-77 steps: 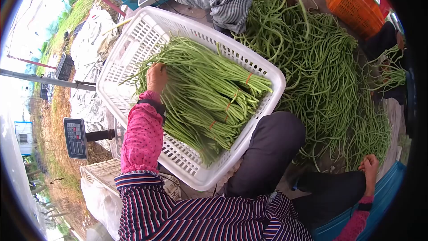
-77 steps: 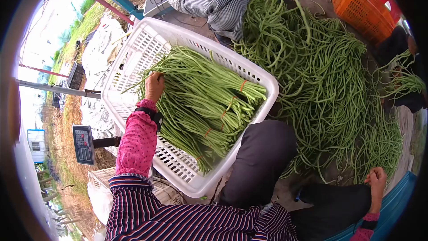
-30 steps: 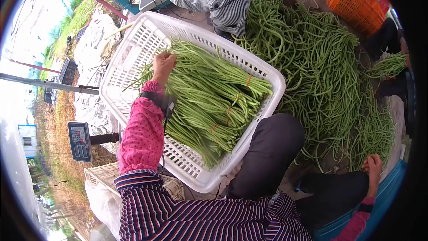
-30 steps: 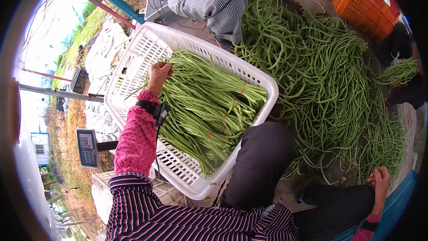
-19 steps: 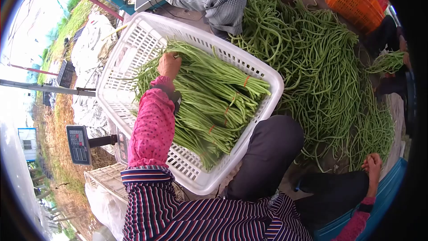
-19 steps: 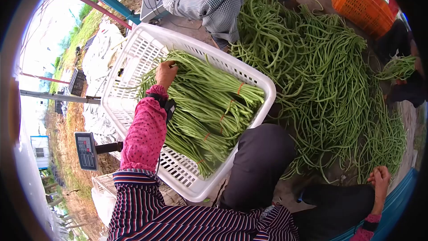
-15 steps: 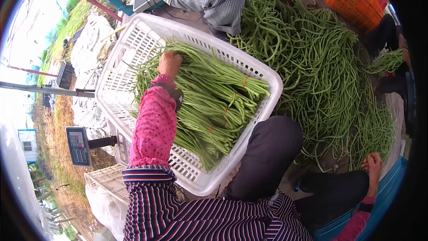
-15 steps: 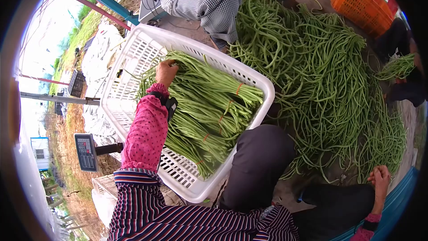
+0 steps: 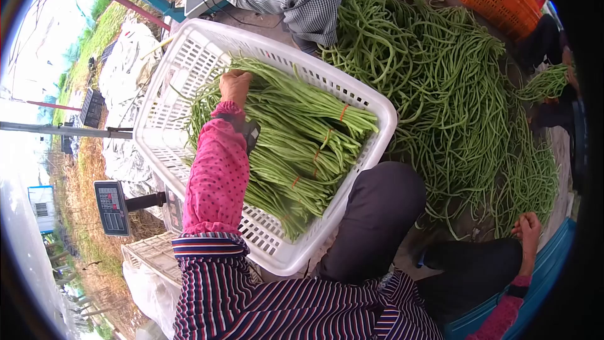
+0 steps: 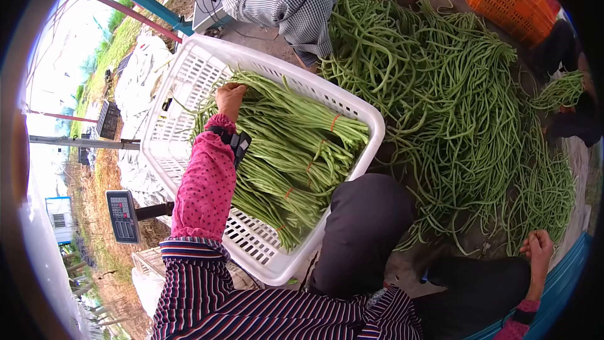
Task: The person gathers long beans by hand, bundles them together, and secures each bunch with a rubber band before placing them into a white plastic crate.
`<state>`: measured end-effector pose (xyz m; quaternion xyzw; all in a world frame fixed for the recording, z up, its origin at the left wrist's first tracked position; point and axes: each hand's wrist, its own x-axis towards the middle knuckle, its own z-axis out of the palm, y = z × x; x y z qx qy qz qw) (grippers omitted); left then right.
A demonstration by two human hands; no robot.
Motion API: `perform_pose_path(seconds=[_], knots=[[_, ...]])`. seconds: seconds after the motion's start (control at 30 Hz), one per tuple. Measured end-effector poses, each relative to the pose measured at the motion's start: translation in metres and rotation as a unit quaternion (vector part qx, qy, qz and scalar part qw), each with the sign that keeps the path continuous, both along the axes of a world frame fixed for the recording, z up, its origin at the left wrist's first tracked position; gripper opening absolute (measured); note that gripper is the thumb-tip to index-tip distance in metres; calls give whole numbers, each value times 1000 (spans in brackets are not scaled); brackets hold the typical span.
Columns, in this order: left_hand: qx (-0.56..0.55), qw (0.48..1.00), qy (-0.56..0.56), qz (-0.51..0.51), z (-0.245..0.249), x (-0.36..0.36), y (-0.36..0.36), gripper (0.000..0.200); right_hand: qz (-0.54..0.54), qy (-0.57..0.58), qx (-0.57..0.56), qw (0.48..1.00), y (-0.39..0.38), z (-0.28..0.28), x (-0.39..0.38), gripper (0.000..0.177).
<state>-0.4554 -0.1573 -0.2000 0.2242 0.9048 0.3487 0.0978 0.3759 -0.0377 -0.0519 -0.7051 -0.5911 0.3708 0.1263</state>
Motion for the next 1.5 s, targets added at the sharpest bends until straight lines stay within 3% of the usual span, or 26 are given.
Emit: perform_pose_path(seconds=[0.07, 0.17, 0.3, 0.43, 0.63, 0.8, 0.97, 1.1, 1.17, 1.3, 1.37, 1.4, 1.5], knots=[[38, 999, 26, 3, -18, -15, -3, 28, -4, 0, 3, 1000, -1, -1, 2, 16], [178, 976, -124, 21, -6, -9, -9, 19, -6, 0, 3, 1000, -2, -1, 3, 16], [355, 861, -354, 84, 9, 14, -9, 9, -2, 2, 3, 1000, 0, -2, 5, 16], [383, 803, -433, 147, -12, 4, -4, 5, 5, 4, 2, 1000, -2, 0, 3, 16], [256, 913, -301, 103, -13, 13, 9, 5, 5, 2, 11, 1000, -3, 2, 1, 16], [283, 918, -263, 93, 13, 24, 5, 19, 7, 13, 10, 1000, -2, 0, 4, 15], [330, 926, -122, 138, 41, 5, 8, 20, 0, 22, -1, 1000, 0, -1, 4, 15], [314, 944, -85, 60, 86, 57, 32, 24, 11, 41, 5, 999, 3, -7, 15, 16], [365, 925, -108, 4, 74, 61, 43, 24, 19, 46, 3, 999, 2, -9, 15, 16], [257, 953, -160, -26, 85, 43, 46, 19, 23, 49, 4, 999, -2, -8, 22, 16], [41, 980, -155, -121, 68, -5, 37, 19, 14, 58, 18, 998, -4, -9, 29, 17], [-73, 983, -121, -119, 87, -2, 35, 21, 11, 63, 25, 998, -5, -10, 30, 17], [10, 984, -84, -154, 110, 2, 32, 25, 17, 69, 30, 997, -7, -7, 26, 17]])
